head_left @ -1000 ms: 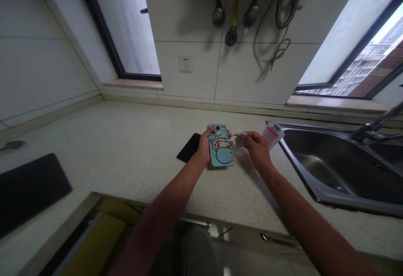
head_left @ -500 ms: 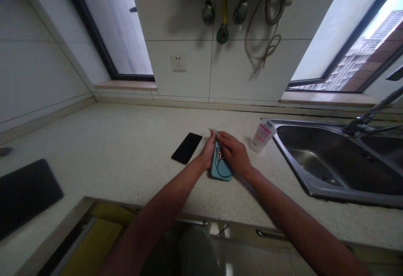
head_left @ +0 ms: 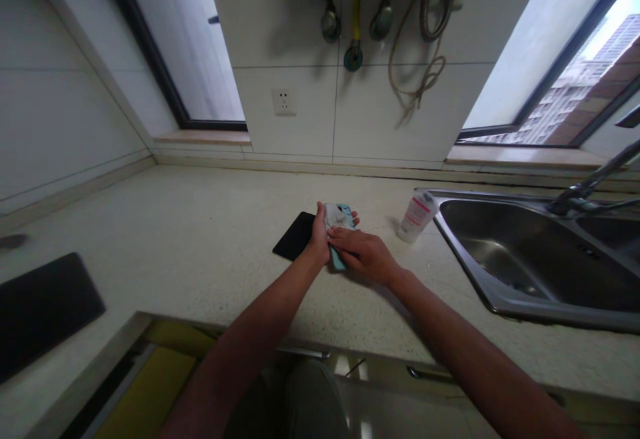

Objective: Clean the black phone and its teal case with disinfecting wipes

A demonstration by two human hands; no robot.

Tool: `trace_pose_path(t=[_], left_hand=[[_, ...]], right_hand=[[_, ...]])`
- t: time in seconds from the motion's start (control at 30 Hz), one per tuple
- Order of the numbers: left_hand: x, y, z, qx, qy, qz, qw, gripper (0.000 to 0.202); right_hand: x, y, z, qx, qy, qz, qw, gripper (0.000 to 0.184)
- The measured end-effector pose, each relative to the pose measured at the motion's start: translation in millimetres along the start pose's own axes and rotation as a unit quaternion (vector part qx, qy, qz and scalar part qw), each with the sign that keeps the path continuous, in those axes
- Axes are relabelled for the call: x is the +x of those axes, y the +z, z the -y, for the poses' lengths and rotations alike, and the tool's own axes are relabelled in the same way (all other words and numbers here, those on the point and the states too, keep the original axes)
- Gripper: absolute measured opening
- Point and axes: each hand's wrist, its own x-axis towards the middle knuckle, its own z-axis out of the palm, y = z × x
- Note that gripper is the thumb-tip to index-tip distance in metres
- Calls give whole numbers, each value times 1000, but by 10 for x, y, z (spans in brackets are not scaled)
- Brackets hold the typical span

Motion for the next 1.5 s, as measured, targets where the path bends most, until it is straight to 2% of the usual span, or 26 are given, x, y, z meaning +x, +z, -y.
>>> trace_pose_path(t=[0.1,0.27,0.43,0.57,0.67,0.87,1.0,1.3,1.5], left_hand=[[33,-41,-5,4,-4,21,1000,72],[89,-103,11,13,-35,66,997,74],[82,-72,44,26,-22,60,998,75],[96,-76,57,19,-25,64,997,77],[116,-110,22,8,-38,69,997,83],[116,-141,-113,14,-5,56,998,76],[115,-134,-132,33,-8,78,996,74],[168,-160,-92,14,-13,84,996,65],[151,-128,-87,27,-29,63,997,66]], right_hand=[[7,-2,11,-7,-1,-16,1000,36],[30,-5,44,-45,36,-66,996,37],[28,-20,-29,-101,63,-77,990,31],[3,-42,-106,-100,59,-57,992,33],[-2,-83,-74,-79,49,-30,995,32],[27,-139,188,-16,-30,123,992,26],[32,-111,266,-12,-33,194,980,22],[37,-93,225,-47,18,181,982,14],[52,-143,131,-156,93,132,974,12]])
